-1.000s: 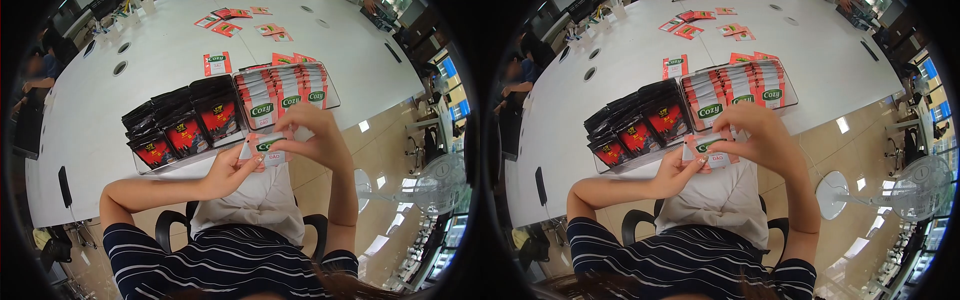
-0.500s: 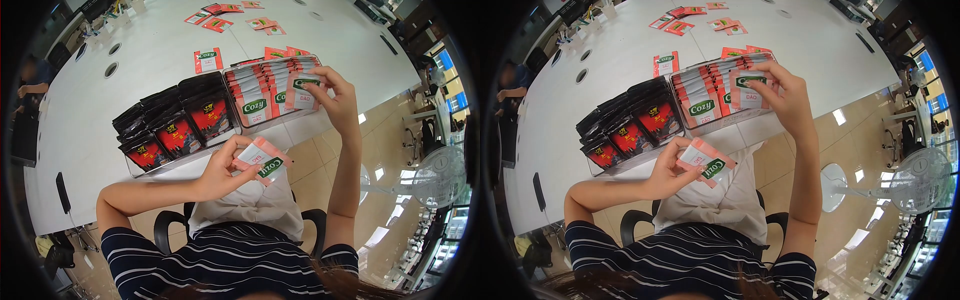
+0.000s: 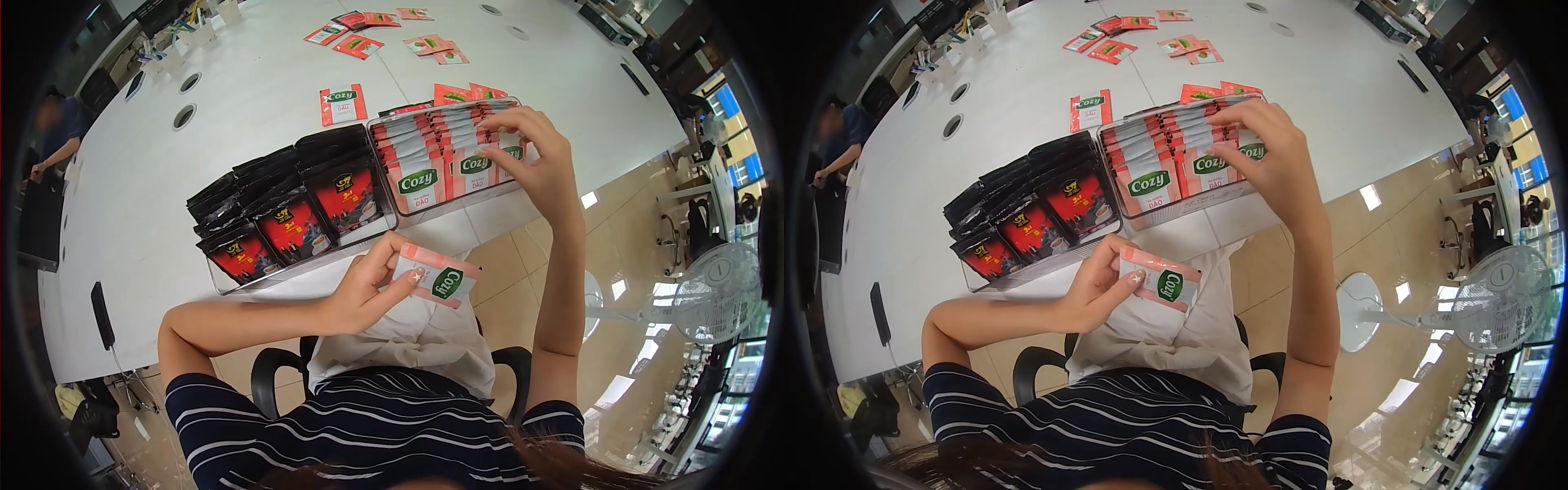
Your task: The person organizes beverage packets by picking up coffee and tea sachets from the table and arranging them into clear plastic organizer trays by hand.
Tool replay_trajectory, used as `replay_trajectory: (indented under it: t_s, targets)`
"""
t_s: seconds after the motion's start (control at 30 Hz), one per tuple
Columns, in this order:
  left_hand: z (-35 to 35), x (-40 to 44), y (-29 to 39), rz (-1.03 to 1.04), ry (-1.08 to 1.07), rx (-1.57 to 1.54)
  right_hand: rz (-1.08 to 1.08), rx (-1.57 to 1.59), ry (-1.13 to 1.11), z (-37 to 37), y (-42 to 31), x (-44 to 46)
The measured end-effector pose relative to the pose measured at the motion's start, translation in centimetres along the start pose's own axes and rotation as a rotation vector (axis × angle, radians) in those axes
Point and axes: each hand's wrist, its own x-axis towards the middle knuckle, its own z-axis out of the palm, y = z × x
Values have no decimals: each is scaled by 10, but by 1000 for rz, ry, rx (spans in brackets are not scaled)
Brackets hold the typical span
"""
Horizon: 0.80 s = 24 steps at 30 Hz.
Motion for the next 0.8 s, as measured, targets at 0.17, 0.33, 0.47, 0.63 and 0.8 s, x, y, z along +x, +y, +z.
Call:
replay_trajectory:
  t_s: [0.17, 0.33, 0.47, 0.63, 0.8]
  targets:
    - [0, 1, 5, 34, -79, 8, -16, -82, -97, -1, 14, 2]
    - [2, 5, 9, 32, -56, -79, 40, -11, -221, 0, 14, 6]
    - [0, 6, 7, -7, -81, -84, -5, -26, -231, 2, 13, 9]
    - [-4, 4, 7, -14, -94, 90, -101, -70, -3, 13, 0, 6]
    - [4, 4, 6, 24, -47, -107, 147, 148, -515, 11, -22, -7]
